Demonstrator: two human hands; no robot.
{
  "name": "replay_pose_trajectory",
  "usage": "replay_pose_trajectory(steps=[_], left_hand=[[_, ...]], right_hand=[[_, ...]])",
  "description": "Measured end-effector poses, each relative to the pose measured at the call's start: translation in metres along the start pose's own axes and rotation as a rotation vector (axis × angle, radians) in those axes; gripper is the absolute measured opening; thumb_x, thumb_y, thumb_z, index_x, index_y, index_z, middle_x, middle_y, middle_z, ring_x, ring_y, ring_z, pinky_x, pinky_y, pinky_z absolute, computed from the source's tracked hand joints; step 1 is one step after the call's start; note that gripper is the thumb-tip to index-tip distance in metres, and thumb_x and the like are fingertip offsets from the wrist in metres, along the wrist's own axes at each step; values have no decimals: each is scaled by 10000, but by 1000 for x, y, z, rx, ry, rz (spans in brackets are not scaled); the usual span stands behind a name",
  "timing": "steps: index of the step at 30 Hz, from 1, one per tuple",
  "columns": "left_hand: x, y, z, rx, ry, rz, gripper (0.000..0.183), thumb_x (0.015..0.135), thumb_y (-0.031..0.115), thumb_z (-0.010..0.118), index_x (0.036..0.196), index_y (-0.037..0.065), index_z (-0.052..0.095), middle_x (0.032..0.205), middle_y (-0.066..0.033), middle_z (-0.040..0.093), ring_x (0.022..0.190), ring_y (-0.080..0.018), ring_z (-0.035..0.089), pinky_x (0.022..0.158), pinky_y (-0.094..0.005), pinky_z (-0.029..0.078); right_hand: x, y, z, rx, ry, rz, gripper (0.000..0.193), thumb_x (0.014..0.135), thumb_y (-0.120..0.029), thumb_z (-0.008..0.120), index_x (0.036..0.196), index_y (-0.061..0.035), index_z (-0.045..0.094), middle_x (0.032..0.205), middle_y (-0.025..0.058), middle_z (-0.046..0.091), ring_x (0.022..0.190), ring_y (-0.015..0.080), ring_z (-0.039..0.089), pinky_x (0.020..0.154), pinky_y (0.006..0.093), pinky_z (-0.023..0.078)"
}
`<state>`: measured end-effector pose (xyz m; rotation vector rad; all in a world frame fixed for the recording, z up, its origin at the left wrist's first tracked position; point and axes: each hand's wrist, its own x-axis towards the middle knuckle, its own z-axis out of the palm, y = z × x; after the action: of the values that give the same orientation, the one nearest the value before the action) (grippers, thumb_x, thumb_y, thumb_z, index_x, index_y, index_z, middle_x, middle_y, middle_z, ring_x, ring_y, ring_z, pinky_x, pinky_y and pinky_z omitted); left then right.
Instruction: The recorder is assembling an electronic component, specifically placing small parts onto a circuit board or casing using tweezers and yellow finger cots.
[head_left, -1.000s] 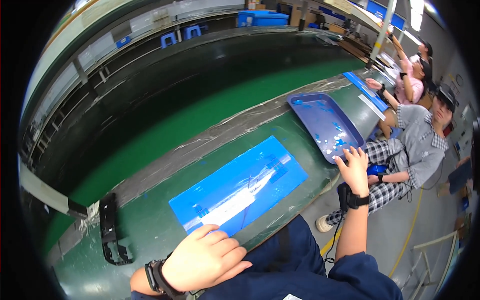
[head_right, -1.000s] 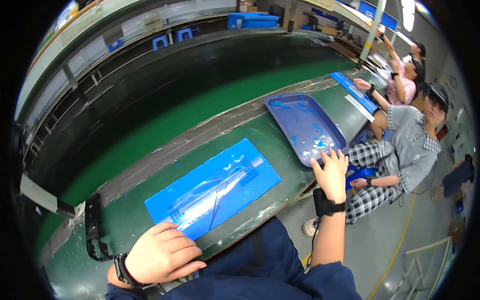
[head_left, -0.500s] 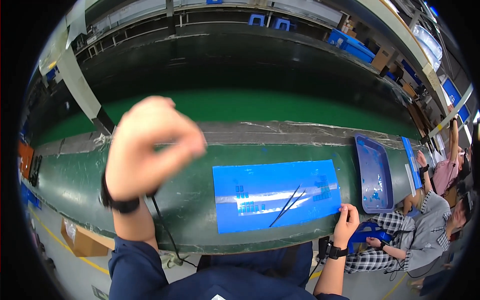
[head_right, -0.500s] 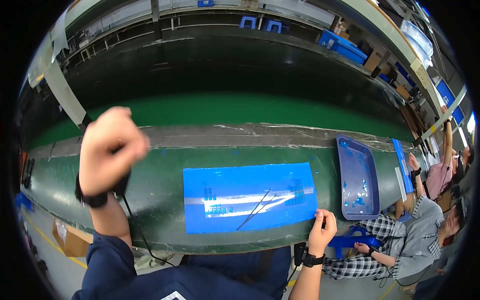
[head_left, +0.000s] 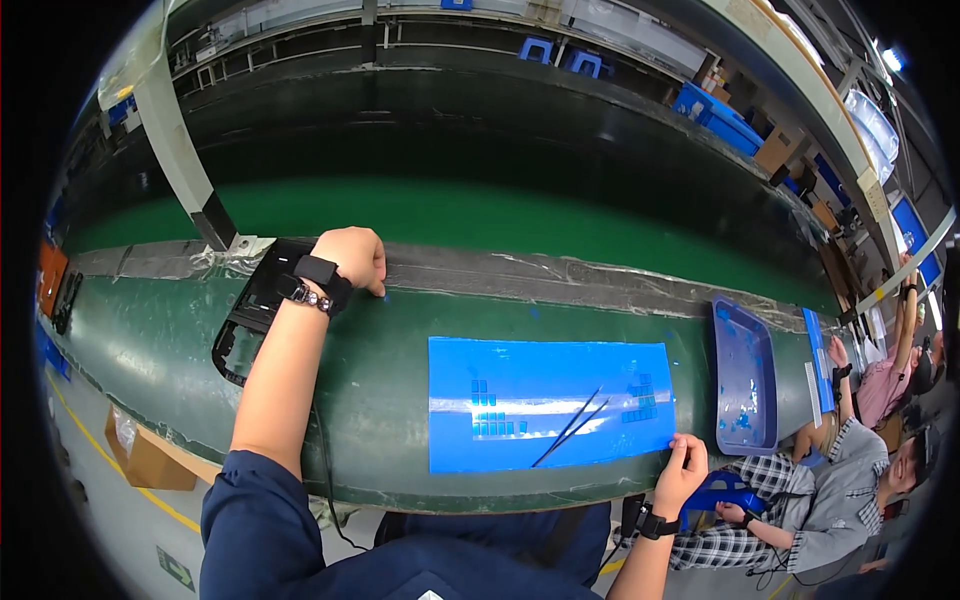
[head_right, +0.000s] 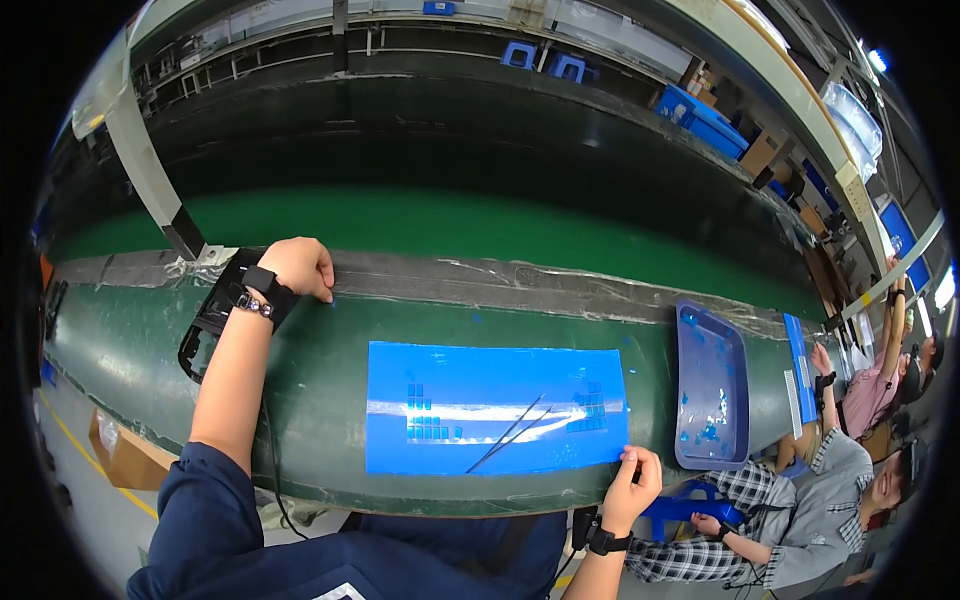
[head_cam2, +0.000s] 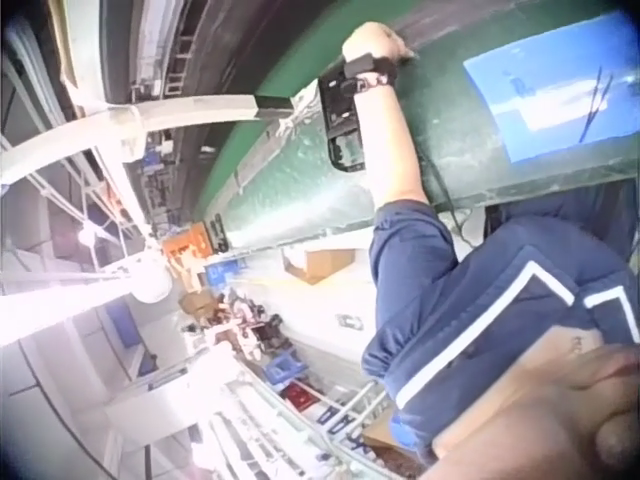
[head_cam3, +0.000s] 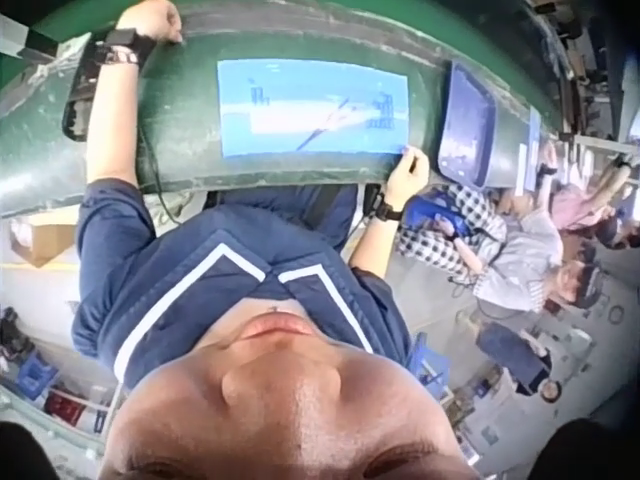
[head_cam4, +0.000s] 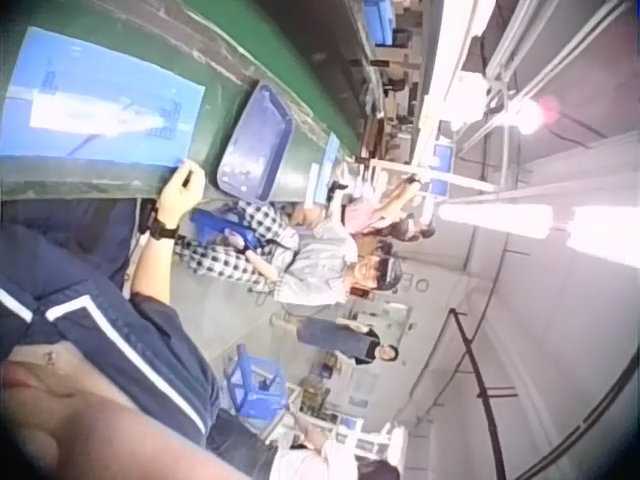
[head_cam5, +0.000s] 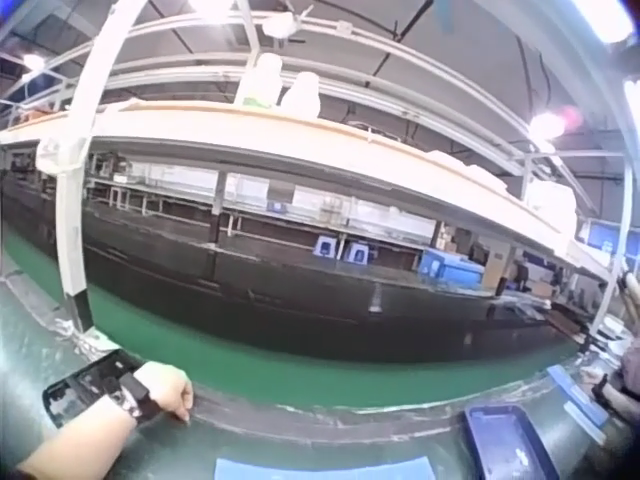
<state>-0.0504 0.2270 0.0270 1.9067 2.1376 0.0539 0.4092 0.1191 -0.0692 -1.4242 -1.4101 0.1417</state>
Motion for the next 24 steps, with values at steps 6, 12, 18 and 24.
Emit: replay_pose_trajectory(steps=[6, 12, 18, 24], left_hand=[[0, 10, 0, 13, -23, 29, 216, 514, 172, 774, 682, 113, 652, 687, -40, 636, 681, -183, 615, 632, -295, 479], [0, 17, 4, 165, 7, 12, 156, 530, 181, 765, 634, 126, 663, 676, -51, 635, 684, -194, 618, 633, -300, 482], [2, 18, 8, 226, 42, 23, 95, 555, 174, 738, 612, 132, 675, 662, -70, 629, 668, -213, 618, 629, -313, 488], [-10, 19, 2, 215, 96, 137, 35, 616, 122, 631, 636, 114, 658, 654, -77, 623, 656, -236, 609, 629, -325, 486]], right_hand=[[1, 4, -1, -9, -4, 1, 106, 810, -44, 493, 752, 32, 538, 718, 74, 532, 626, 135, 496, 576, 242, 389], [0, 2, 0, 1, 3, 9, 102, 807, -42, 496, 751, 32, 539, 722, 74, 535, 629, 135, 497, 578, 241, 391], [-1, 4, 0, -6, 6, 2, 103, 807, -42, 498, 751, 32, 542, 716, 73, 532, 627, 135, 498, 580, 239, 390], [-2, 0, 3, 33, 12, 35, 111, 818, -44, 490, 755, 31, 541, 718, 66, 525, 631, 126, 497, 588, 235, 390]])
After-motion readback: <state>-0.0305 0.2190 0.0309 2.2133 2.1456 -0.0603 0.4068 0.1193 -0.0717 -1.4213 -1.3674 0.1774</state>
